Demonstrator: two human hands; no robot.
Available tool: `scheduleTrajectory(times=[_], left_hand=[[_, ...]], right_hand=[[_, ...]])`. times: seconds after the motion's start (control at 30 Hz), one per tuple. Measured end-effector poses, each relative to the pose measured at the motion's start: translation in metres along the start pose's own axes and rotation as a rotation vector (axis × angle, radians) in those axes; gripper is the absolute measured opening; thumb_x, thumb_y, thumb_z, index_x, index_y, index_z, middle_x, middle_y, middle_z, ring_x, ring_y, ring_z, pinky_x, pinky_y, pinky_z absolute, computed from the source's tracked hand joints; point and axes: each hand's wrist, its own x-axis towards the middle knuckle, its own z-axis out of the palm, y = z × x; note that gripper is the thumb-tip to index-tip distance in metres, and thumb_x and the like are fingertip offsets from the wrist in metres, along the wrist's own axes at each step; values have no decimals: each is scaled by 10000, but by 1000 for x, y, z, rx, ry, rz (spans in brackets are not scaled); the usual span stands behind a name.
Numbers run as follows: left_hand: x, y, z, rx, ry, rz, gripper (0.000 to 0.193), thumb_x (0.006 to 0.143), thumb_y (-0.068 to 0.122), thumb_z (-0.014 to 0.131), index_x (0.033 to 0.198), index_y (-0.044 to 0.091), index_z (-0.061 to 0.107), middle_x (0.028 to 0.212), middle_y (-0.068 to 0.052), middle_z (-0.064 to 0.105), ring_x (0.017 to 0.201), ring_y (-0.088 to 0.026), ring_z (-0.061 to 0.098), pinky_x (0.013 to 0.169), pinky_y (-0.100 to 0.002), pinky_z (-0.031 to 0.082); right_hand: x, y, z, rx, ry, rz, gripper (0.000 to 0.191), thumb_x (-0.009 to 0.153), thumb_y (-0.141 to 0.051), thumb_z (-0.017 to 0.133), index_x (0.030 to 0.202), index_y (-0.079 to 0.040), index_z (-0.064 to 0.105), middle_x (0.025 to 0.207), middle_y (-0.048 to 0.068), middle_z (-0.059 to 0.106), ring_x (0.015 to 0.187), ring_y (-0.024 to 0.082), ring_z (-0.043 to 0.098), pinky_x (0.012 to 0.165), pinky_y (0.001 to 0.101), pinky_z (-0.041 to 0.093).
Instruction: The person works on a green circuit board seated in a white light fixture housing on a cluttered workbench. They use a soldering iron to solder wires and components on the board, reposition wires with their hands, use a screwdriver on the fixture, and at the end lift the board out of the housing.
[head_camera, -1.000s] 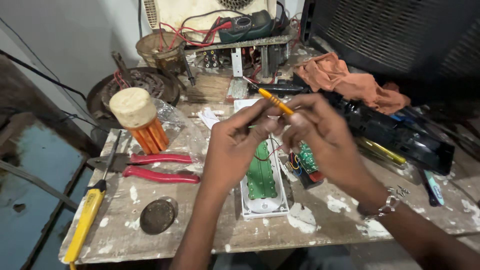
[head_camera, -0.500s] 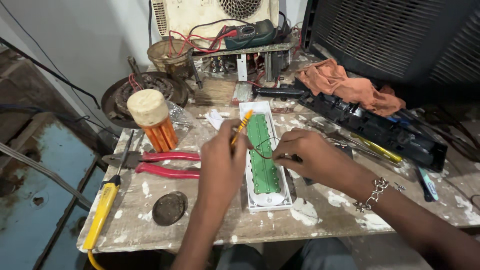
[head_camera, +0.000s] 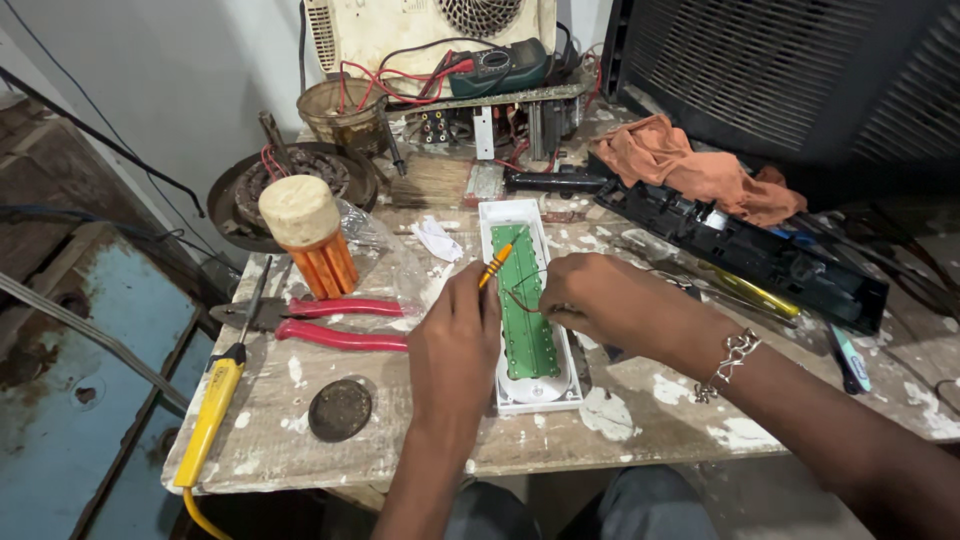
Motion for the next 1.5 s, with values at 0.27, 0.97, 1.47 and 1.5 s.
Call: scheduleTrajectory(times=[0.27, 0.97, 1.47, 1.5], left_hand=[[2, -3, -2, -36, 55, -27, 214, 1007, 134, 648, 1172, -1, 664, 977, -206, 738, 825, -370, 735, 687, -431, 591], [6, -10, 1, -180, 84, -72, 211, 1007, 102, 615, 1159, -39, 656, 966, -258, 729, 840, -421, 726, 687, -480, 558], [9, -10, 0, -257, 69, -118, 237, 1041, 141, 584, 1169, -44, 659, 989, -271, 731, 860, -435, 718, 700, -489, 546], [9, -10, 0, -260, 66, -121, 237, 1045, 144, 579, 1167, -43, 660, 987, -270, 731, 857, -434, 717, 698, -488, 546]], right_hand=[[10, -4, 12, -183, -104, 88, 125, 808, -119, 691, 884, -39, 749, 1003, 134, 682, 982, 337, 686, 862, 443, 553], [6, 31, 19, -12, 107, 49, 153, 771, -157, 779, 900, -81, 813, 824, 122, 720, 755, 298, 706, 720, 411, 563], [3, 8, 8, -40, 64, 113, 169, 783, -119, 763, 932, -52, 808, 849, 108, 740, 781, 287, 732, 733, 396, 574], [2, 7, 7, -54, 53, 123, 168, 789, -117, 759, 935, -49, 808, 852, 111, 737, 787, 289, 731, 740, 398, 572]])
